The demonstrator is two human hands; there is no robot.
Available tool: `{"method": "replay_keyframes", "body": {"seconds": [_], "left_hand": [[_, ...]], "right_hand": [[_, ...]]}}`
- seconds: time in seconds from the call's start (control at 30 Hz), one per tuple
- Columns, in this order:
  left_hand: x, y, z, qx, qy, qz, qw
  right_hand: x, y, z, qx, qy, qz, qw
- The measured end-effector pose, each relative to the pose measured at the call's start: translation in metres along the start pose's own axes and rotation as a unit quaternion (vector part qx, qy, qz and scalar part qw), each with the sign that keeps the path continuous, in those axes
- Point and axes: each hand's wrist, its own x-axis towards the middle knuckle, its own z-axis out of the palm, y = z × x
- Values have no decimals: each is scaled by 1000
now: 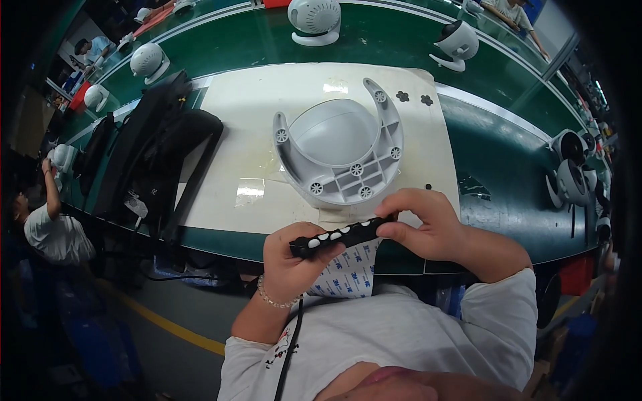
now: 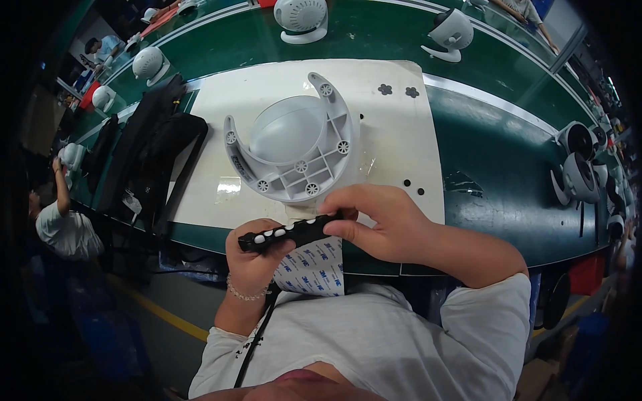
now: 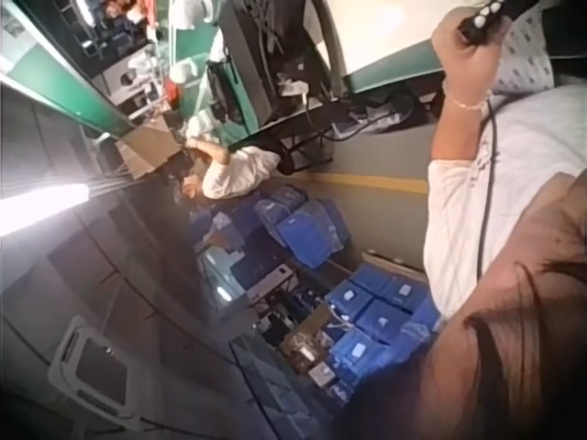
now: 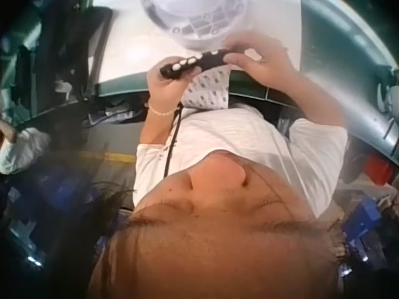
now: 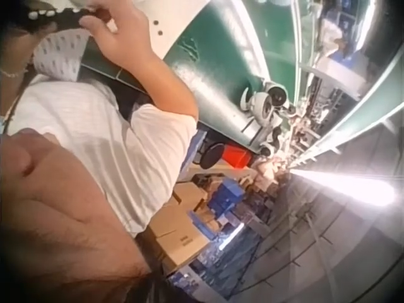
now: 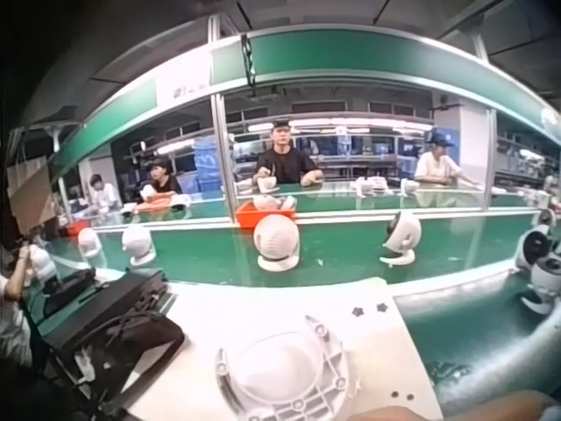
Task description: Applying small black adhesive pads to the base of a white plastic light fixture housing on an assembly line.
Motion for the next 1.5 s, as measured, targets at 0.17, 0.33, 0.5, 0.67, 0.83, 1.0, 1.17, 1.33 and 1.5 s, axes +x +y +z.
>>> {"method": "replay_keyframes", "body": {"seconds": [0.17,0.33,0.5,0.67,0.83,1.0,1.17,1.33,1.5], "left_hand": [[2,-1,4,-2,8,45,999],[5,6,10,49,38,47,997],[5,4,11,77,22,59,995],[5,5,11,71,35,26,996],[9,9,11,107,13,66,992],[5,10,11,94,12,33,995],[5,19,2,97,26,-68,993],[13,11,-3,205,80,170,961],[19,-5,-2,191,57,160,967]], "right_hand": [[5,1,-8,-166,5,-219,961],[11,-8,1,-141,57,-258,954],[8,-5,5,-171,11,-234,957],[10,2,12,-100,38,-281,954],[11,5,17,-71,8,-331,941],[12,-1,16,-133,-20,-419,898],[33,-12,8,-49,-11,-471,881],[65,-9,-34,-160,149,-250,943],[86,-6,-45,-54,148,-87,984]]}}
